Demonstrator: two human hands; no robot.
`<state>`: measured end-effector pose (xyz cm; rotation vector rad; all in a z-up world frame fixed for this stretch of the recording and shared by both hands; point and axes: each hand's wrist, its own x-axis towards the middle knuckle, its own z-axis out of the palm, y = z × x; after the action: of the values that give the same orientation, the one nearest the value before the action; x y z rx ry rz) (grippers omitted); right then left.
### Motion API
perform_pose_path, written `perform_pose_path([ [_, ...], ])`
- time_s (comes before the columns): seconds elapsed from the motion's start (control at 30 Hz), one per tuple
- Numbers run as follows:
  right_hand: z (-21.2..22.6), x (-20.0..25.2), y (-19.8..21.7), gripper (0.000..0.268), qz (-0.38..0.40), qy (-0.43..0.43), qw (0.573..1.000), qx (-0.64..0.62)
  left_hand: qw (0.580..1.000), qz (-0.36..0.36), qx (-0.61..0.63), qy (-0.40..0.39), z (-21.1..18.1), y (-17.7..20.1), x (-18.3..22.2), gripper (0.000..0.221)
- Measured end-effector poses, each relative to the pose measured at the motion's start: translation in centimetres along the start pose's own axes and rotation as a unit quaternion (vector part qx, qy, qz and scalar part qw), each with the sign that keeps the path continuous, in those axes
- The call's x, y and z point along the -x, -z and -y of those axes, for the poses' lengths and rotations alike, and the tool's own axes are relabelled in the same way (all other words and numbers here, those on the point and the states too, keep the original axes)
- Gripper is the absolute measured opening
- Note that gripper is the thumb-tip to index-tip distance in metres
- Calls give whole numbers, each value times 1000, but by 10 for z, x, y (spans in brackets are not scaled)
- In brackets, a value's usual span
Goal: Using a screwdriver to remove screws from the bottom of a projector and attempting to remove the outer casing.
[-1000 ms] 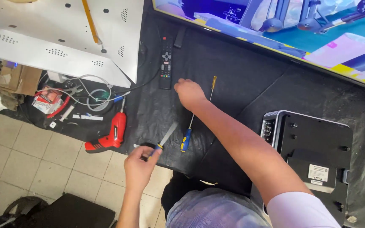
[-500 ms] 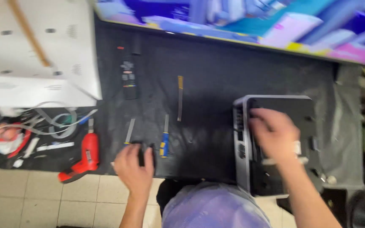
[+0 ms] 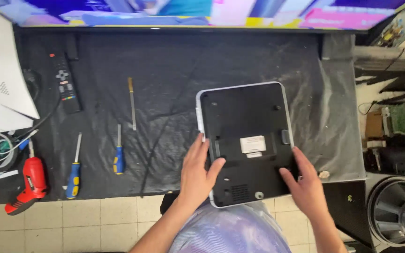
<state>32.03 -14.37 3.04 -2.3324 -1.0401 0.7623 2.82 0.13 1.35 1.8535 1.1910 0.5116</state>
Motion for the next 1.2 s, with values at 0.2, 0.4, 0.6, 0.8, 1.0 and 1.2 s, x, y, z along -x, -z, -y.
perform_pose_path([
  [0.2, 0, -15, 8, 81, 31, 60, 996, -53, 992, -52, 44, 105, -35, -32, 14, 98],
  [0.4, 10, -20, 15, 93, 105, 7, 987, -121, 976, -55, 161, 134, -41, -32, 20, 102],
  [0.6, -8, -21, -3, 85, 38, 107, 974, -195, 974, -75, 200, 71, -34, -38, 25, 90],
  [0.8, 0, -20, -1, 81, 28, 112, 967, -226, 970, -66, 223, 69, -36, -31, 21, 91],
  [1.0, 6, -20, -2, 81, 21, 108, 971, -211, 973, -54, 217, 56, -33, -25, 17, 92],
  [1.2, 12, -21, -4, 81, 4, 135, 966, -219, 976, -55, 208, 35, -33, -17, 11, 94],
])
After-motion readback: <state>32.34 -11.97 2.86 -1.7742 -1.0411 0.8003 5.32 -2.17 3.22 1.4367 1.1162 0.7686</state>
